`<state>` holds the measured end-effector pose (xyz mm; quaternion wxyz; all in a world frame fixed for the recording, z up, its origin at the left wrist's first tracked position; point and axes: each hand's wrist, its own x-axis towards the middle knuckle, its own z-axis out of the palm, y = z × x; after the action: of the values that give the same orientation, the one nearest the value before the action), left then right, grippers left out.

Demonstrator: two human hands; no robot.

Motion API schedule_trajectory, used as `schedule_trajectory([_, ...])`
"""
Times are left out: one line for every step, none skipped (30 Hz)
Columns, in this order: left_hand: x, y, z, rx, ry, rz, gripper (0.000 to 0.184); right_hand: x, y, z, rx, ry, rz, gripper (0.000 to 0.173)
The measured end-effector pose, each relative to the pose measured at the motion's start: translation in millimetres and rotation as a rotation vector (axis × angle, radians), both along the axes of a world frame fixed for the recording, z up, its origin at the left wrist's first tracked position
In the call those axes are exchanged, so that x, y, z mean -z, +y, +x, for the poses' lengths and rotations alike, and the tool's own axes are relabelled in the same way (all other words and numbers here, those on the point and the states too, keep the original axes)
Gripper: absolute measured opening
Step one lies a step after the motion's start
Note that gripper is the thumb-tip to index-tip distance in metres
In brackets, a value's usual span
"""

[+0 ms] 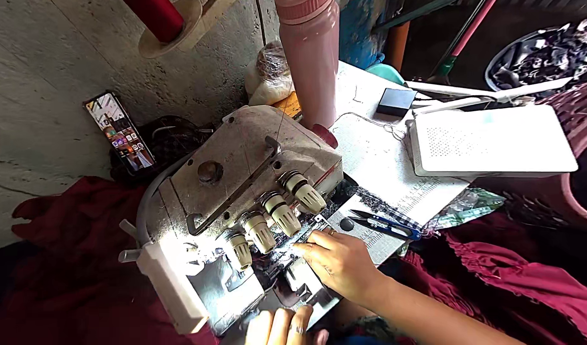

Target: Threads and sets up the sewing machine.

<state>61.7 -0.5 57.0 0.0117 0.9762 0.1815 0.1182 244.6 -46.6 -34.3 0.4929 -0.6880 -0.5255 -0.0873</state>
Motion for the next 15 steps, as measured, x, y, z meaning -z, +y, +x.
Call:
schedule_trajectory([8.0, -6.4, -0.8, -0.025, 0.053, -0.088, 0.035, -0.2, -0.6, 0.5, 0.002, 0.002, -0.003, 0.024])
schedule_trajectory([15.5, -9.9, -1.2, -0.058, 0.077, -0.165, 0.035, -0.2, -1.0, 0.9, 0.002, 0.003, -0.003, 0.024])
schedule_trajectory([22.9, -11.7, -1.5, -0.091, 0.058, -0.215, 0.037, 0.1, -1.3, 0.9, 0.000, 0.004, -0.003, 0.024])
schedule_trajectory([28.6, -12.9, -1.1, -0.120, 0.023, -0.239, 0.039, 0.5, -1.3, 0.8, 0.000, 0.005, -0.003, 0.023])
schedule_trajectory([32.2, -14.5, -0.1, -0.145, -0.005, -0.248, 0.042, 0.6, -1.1, 0.5, 0.001, 0.004, -0.004, 0.023])
schedule_trajectory([34.3, -16.4, 1.4, -0.167, -0.019, -0.253, 0.044, 0.3, -0.9, 0.3, 0.001, 0.002, -0.006, 0.023])
schedule_trajectory([36.1, -18.4, 3.5, -0.188, -0.026, -0.247, 0.047, 0.0, -0.7, 0.1, 0.002, -0.001, -0.009, 0.023])
schedule_trajectory([38.3, -19.8, 5.7, -0.208, -0.027, -0.226, 0.051, -0.4, -0.3, 0.1, 0.002, -0.003, -0.011, 0.023])
schedule_trajectory([40.5, -20.5, 7.7, -0.221, -0.022, -0.204, 0.054, -0.6, 0.1, 0.1, 0.001, -0.002, -0.012, 0.023])
schedule_trajectory([42.5, -20.7, 9.2, -0.226, -0.008, -0.188, 0.058, -0.8, 0.3, -0.2, -0.002, -0.001, -0.014, 0.023])
schedule_trajectory([44.3, -20.7, 10.6, -0.230, 0.007, -0.172, 0.062, -1.0, 0.4, -0.7, -0.003, 0.001, -0.015, 0.023])
schedule_trajectory([46.2, -21.1, 11.9, -0.236, 0.017, -0.152, 0.065, -1.2, 0.5, -1.1, -0.005, 0.003, -0.017, 0.022])
schedule_trajectory([48.0, -21.6, 12.9, -0.245, 0.023, -0.137, 0.067, -1.4, 0.6, -1.2, -0.004, 0.002, -0.019, 0.022])
schedule_trajectory([49.5, -22.3, 13.6, -0.254, 0.030, -0.122, 0.069, -1.5, 0.5, -1.2, -0.002, 0.002, -0.020, 0.022])
schedule_trajectory([50.4, -23.4, 14.2, -0.267, 0.040, -0.110, 0.072, -1.7, 0.4, -1.1, 0.000, 0.002, -0.017, 0.022])
